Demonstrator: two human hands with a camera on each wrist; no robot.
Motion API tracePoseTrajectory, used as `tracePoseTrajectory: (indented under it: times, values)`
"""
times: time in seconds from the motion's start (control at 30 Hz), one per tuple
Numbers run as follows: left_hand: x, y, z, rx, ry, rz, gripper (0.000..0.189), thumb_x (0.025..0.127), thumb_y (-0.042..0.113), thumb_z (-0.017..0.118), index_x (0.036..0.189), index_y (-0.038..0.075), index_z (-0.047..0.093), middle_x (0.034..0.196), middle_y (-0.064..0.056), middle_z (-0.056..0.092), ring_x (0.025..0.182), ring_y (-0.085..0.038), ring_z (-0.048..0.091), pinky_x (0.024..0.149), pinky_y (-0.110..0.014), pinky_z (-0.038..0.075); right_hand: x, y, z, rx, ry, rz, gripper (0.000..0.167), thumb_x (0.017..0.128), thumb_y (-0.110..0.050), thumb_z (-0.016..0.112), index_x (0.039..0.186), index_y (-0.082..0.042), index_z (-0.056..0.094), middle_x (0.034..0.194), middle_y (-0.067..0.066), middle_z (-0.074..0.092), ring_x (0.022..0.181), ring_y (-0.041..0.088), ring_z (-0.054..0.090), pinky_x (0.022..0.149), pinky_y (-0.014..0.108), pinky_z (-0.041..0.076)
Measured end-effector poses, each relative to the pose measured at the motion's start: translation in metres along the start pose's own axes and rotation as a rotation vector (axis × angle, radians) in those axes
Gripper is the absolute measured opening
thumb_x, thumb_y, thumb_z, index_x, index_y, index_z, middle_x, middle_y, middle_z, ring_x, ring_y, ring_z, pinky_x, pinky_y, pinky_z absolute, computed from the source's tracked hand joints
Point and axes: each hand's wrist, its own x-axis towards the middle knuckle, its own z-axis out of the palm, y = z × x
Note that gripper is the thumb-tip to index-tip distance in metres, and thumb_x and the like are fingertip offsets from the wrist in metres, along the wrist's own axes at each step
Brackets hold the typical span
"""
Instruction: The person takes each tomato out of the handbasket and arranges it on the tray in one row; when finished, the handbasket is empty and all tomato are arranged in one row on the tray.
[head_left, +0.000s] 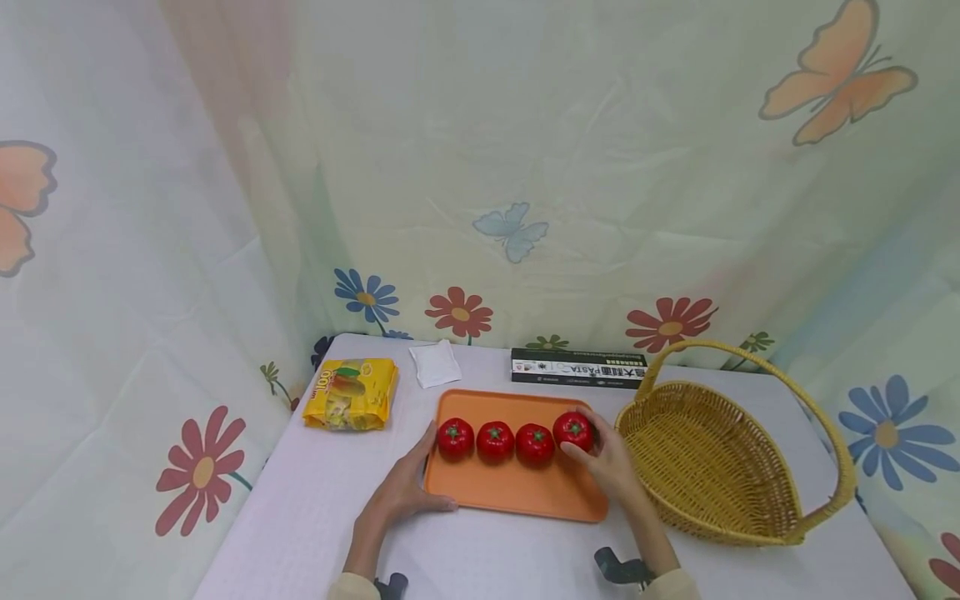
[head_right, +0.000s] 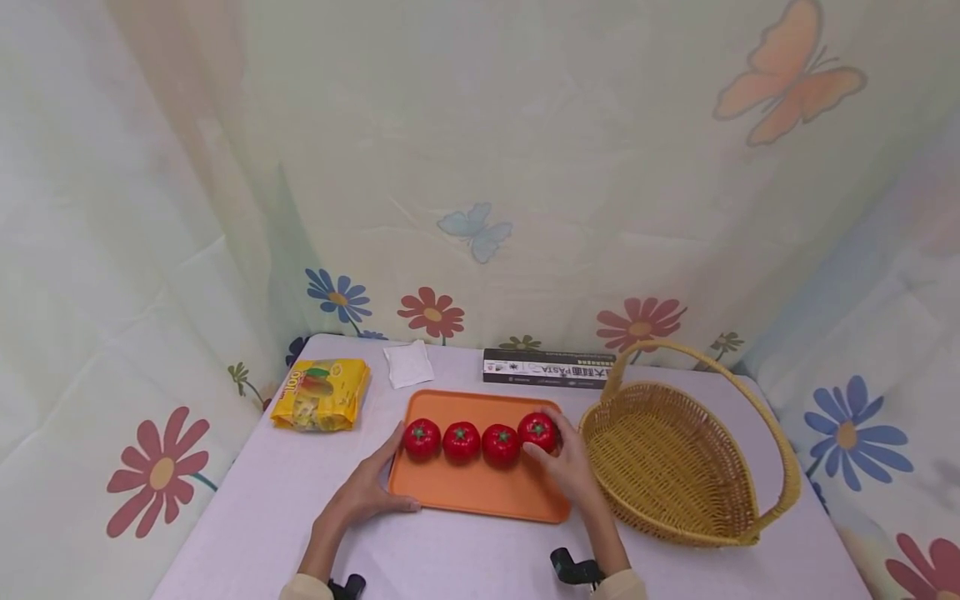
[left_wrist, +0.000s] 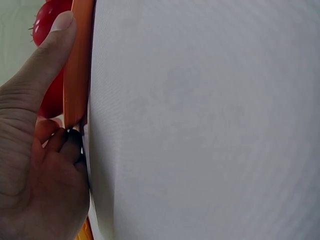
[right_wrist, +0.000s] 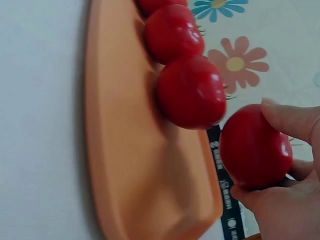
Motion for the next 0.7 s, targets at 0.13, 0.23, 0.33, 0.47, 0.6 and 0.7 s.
tracePoseTrajectory:
  times: [0.13,0.23,0.33,0.47,0.6,0.7]
  values:
    - [0.0,0.0,0.0,-0.004,-0.002,0.006,0.137,0.069,0.046,0.103,0.175,0.026,0.017,0.18,0.001,0.022,0.166,-0.032,0.019,0.131,-0.063,0.025,-0.002,0.006,0.006,-0.027,0.036,-0.028,0.072,0.097,0.002,0.077,0.161,0.002,0.042,0.162,0.028,0.045,0.157,0.046,0.035,0.128,0.054,0.031]
    - [-0.001,0.001,0.0,-0.008,-0.003,0.008,0.137,0.069,0.046,0.102,0.175,0.025,0.017,0.18,0.001,0.021,0.166,-0.031,0.019,0.131,-0.062,0.024,-0.003,0.011,0.01,-0.059,0.063,-0.03,0.073,0.098,0.0,0.077,0.161,0.003,0.041,0.164,0.029,0.044,0.157,0.047,0.033,0.129,0.058,0.028]
    - [-0.001,0.001,0.0,-0.011,-0.004,0.011,0.137,0.07,0.046,0.102,0.175,0.025,0.017,0.18,0.001,0.021,0.166,-0.032,0.019,0.131,-0.062,0.024,-0.005,0.015,0.012,-0.075,0.076,-0.025,0.073,0.099,0.0,0.076,0.162,0.004,0.039,0.165,0.029,0.042,0.158,0.047,0.031,0.13,0.061,0.026]
    - [-0.001,-0.001,0.0,-0.01,-0.005,0.012,0.136,0.07,0.047,0.102,0.175,0.026,0.017,0.18,0.001,0.022,0.166,-0.032,0.02,0.13,-0.063,0.025,-0.005,0.021,0.015,-0.078,0.082,-0.044,0.075,0.098,0.001,0.075,0.162,0.006,0.037,0.165,0.03,0.04,0.158,0.048,0.03,0.13,0.062,0.025]
    - [-0.001,-0.001,0.0,-0.008,-0.004,0.009,0.136,0.07,0.048,0.101,0.175,0.027,0.017,0.18,0.001,0.023,0.166,-0.032,0.02,0.13,-0.063,0.026,-0.007,0.026,0.018,-0.096,0.108,-0.074,0.074,0.098,0.001,0.077,0.16,0.009,0.038,0.163,0.032,0.042,0.156,0.048,0.034,0.13,0.061,0.026]
    - [-0.001,-0.001,0.0,-0.01,-0.005,0.007,0.136,0.07,0.048,0.101,0.175,0.028,0.017,0.18,0.001,0.023,0.166,-0.032,0.02,0.13,-0.064,0.026,-0.009,0.028,0.021,-0.117,0.139,-0.099,0.073,0.097,0.0,0.078,0.158,0.011,0.04,0.159,0.033,0.046,0.153,0.049,0.039,0.128,0.063,0.029]
